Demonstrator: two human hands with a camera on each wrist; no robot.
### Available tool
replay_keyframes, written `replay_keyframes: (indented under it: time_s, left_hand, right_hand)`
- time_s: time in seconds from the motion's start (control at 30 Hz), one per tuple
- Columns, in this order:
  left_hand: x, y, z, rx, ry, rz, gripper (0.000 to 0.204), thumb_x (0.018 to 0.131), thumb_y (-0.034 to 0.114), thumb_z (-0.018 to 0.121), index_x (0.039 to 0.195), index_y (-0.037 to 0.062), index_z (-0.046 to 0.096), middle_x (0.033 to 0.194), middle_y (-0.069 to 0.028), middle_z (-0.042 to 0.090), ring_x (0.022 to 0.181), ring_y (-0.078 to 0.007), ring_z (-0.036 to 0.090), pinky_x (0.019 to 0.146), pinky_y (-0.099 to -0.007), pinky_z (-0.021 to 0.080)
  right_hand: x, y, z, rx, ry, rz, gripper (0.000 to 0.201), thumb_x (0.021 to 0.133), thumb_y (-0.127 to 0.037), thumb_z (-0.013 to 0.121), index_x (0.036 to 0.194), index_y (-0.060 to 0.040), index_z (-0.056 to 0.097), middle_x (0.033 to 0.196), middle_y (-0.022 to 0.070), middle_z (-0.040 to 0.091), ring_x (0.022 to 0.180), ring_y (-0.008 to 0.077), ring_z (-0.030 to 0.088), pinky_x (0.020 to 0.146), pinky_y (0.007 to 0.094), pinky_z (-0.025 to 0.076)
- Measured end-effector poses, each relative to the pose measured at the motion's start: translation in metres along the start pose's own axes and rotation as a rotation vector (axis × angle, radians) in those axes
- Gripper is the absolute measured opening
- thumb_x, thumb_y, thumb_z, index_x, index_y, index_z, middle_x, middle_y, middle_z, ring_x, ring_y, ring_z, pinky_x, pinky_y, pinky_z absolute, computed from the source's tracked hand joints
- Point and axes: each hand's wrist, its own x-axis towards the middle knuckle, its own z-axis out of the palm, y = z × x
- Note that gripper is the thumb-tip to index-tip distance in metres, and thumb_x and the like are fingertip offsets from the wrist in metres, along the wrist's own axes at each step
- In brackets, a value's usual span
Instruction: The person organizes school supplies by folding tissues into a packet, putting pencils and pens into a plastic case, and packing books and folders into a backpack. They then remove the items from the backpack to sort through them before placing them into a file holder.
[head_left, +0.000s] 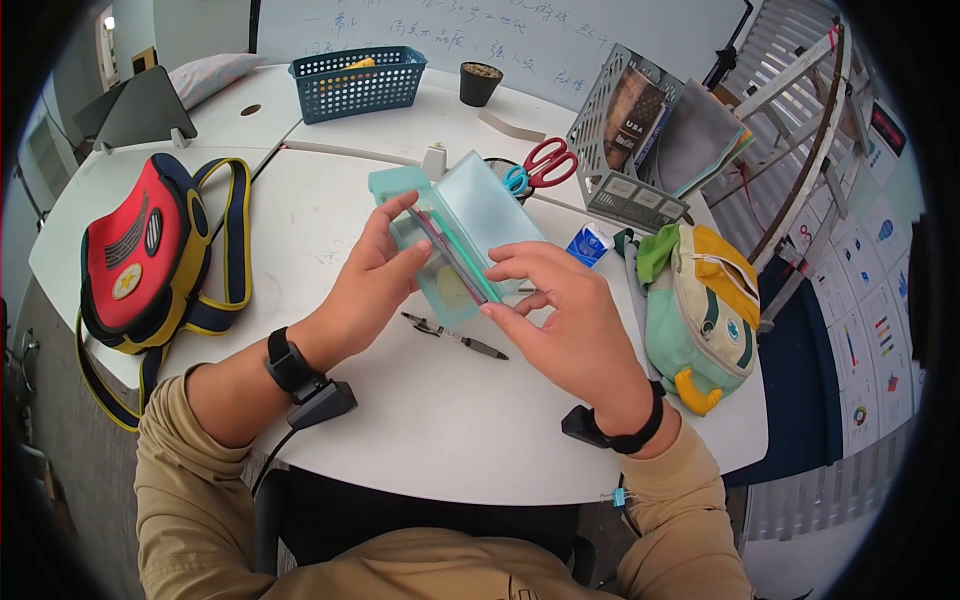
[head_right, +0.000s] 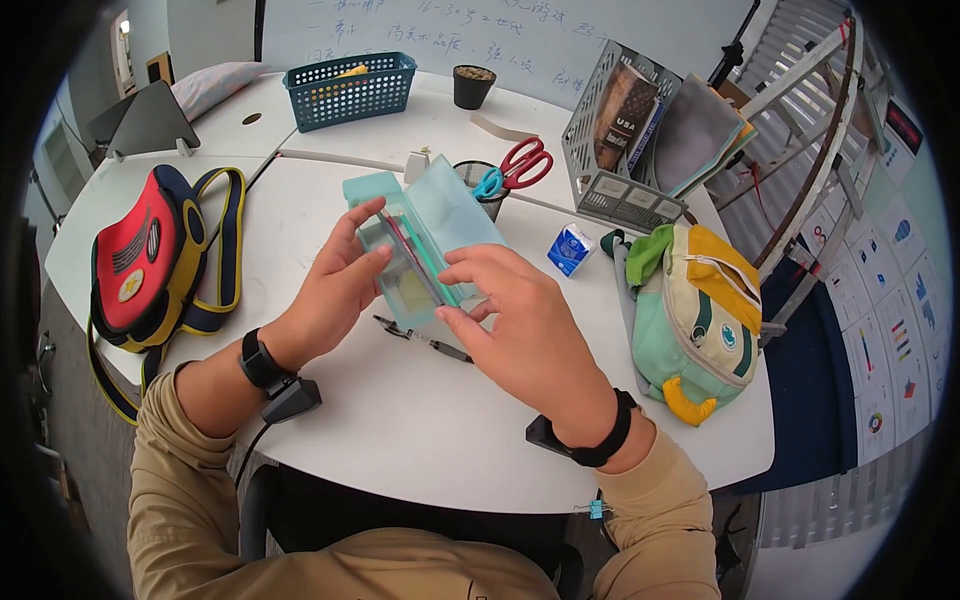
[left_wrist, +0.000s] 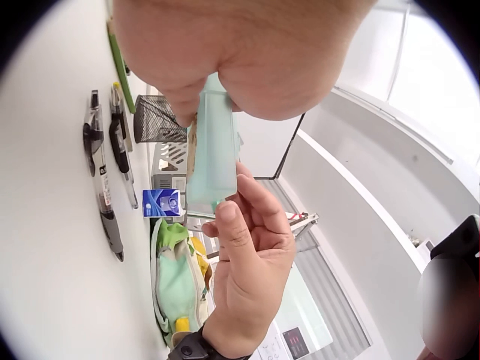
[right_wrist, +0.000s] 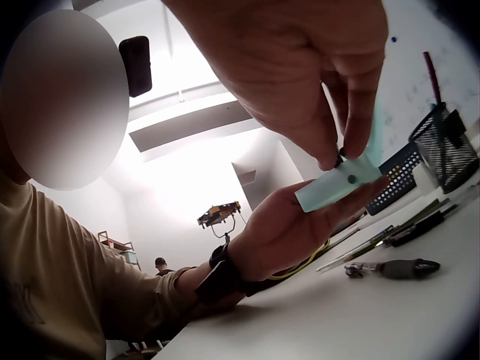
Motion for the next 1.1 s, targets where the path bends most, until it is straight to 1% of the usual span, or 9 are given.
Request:
replay_keyframes:
  time_s: [0.3, 0.33, 0.4, 0.5, 0.6, 0.73, 0.83, 0.93, 1.1]
  left_hand:
    - [-0.001, 0.004, 0.001, 0.028, 0.020, -0.041, 0.067, 0.120, 0.009, 0.054, 0.179, 0.0111, 0.024, 0.167, -0.0126, 0.051, 0.151, -0.0227, 0.058, 0.127, -0.0468, 0.051]
    - [-0.001, 0.002, 0.000, 0.045, 0.023, -0.034, 0.067, 0.119, 0.011, 0.056, 0.179, 0.0128, 0.025, 0.160, -0.0111, 0.054, 0.141, -0.0191, 0.059, 0.119, -0.0427, 0.052]
    - [0.000, -0.002, -0.002, 0.080, 0.027, -0.020, 0.068, 0.119, 0.014, 0.058, 0.180, 0.0162, 0.026, 0.147, -0.0081, 0.061, 0.120, -0.0119, 0.061, 0.103, -0.0347, 0.055]
    - [0.000, 0.002, -0.003, 0.072, 0.023, -0.041, 0.067, 0.119, 0.009, 0.055, 0.179, 0.0117, 0.026, 0.164, -0.0116, 0.053, 0.147, -0.0200, 0.060, 0.123, -0.0437, 0.053]
    - [-0.002, 0.002, 0.003, 0.052, 0.045, -0.015, 0.069, 0.119, 0.016, 0.059, 0.179, 0.0161, 0.027, 0.142, -0.0066, 0.061, 0.114, -0.0099, 0.059, 0.098, -0.0318, 0.054]
    - [-0.002, 0.002, 0.001, 0.094, 0.041, -0.029, 0.068, 0.119, 0.015, 0.059, 0.179, 0.0156, 0.027, 0.140, -0.0061, 0.061, 0.113, -0.0096, 0.059, 0.097, -0.0313, 0.053]
    - [-0.003, 0.004, 0.000, 0.097, 0.038, -0.030, 0.068, 0.119, 0.015, 0.059, 0.179, 0.0153, 0.027, 0.139, -0.0058, 0.061, 0.112, -0.0094, 0.059, 0.097, -0.0312, 0.053]
    - [-0.001, -0.001, -0.001, 0.049, 0.033, -0.002, 0.068, 0.119, 0.014, 0.059, 0.179, 0.0153, 0.028, 0.140, -0.0064, 0.060, 0.113, -0.0095, 0.059, 0.097, -0.0314, 0.054]
    - [-0.002, 0.002, 0.002, 0.128, 0.020, 0.027, 0.069, 0.119, 0.013, 0.058, 0.179, 0.0147, 0.025, 0.149, -0.0101, 0.057, 0.120, -0.0128, 0.062, 0.104, -0.0359, 0.055]
  right_hand:
    - [0.000, 0.008, -0.001, -0.066, 0.009, -0.073, 0.014, 0.095, 0.003, 0.083, 0.108, -0.0025, 0.080, 0.108, 0.0074, 0.078, 0.071, 0.0162, 0.067, 0.060, 0.0299, 0.052]
    - [0.000, 0.008, 0.000, -0.061, 0.017, -0.071, 0.012, 0.095, 0.003, 0.083, 0.106, -0.0025, 0.080, 0.106, 0.0069, 0.078, 0.069, 0.0156, 0.065, 0.059, 0.0298, 0.050]
    - [0.001, 0.008, 0.001, -0.056, 0.016, -0.057, 0.011, 0.095, 0.002, 0.083, 0.105, -0.0021, 0.080, 0.105, 0.0069, 0.078, 0.069, 0.0151, 0.065, 0.059, 0.0298, 0.049]
    - [0.001, 0.005, -0.001, -0.069, -0.007, -0.013, 0.012, 0.094, 0.003, 0.086, 0.104, -0.0018, 0.082, 0.108, 0.0072, 0.080, 0.079, 0.0144, 0.071, 0.064, 0.0281, 0.054]
    - [0.001, 0.009, 0.000, -0.066, -0.018, -0.047, 0.013, 0.093, 0.005, 0.086, 0.104, -0.0013, 0.082, 0.111, 0.0082, 0.082, 0.086, 0.0161, 0.077, 0.068, 0.0280, 0.059]
    - [0.000, 0.011, 0.004, -0.041, -0.005, -0.078, 0.014, 0.093, 0.007, 0.084, 0.105, -0.0007, 0.082, 0.114, 0.0095, 0.083, 0.091, 0.0194, 0.079, 0.073, 0.0298, 0.063]
    - [0.001, 0.004, 0.006, -0.005, 0.016, -0.113, 0.017, 0.093, 0.004, 0.081, 0.109, -0.0029, 0.079, 0.110, 0.0112, 0.080, 0.080, 0.0257, 0.074, 0.067, 0.0344, 0.059]
    - [0.000, 0.007, 0.004, -0.076, -0.026, -0.153, 0.019, 0.091, 0.002, 0.083, 0.109, -0.0041, 0.078, 0.109, 0.0100, 0.080, 0.080, 0.0266, 0.073, 0.066, 0.0346, 0.059]
    - [-0.001, 0.007, 0.004, -0.090, -0.042, -0.075, 0.019, 0.090, 0.001, 0.085, 0.108, -0.0056, 0.079, 0.110, 0.0098, 0.079, 0.083, 0.0282, 0.073, 0.067, 0.0361, 0.059]
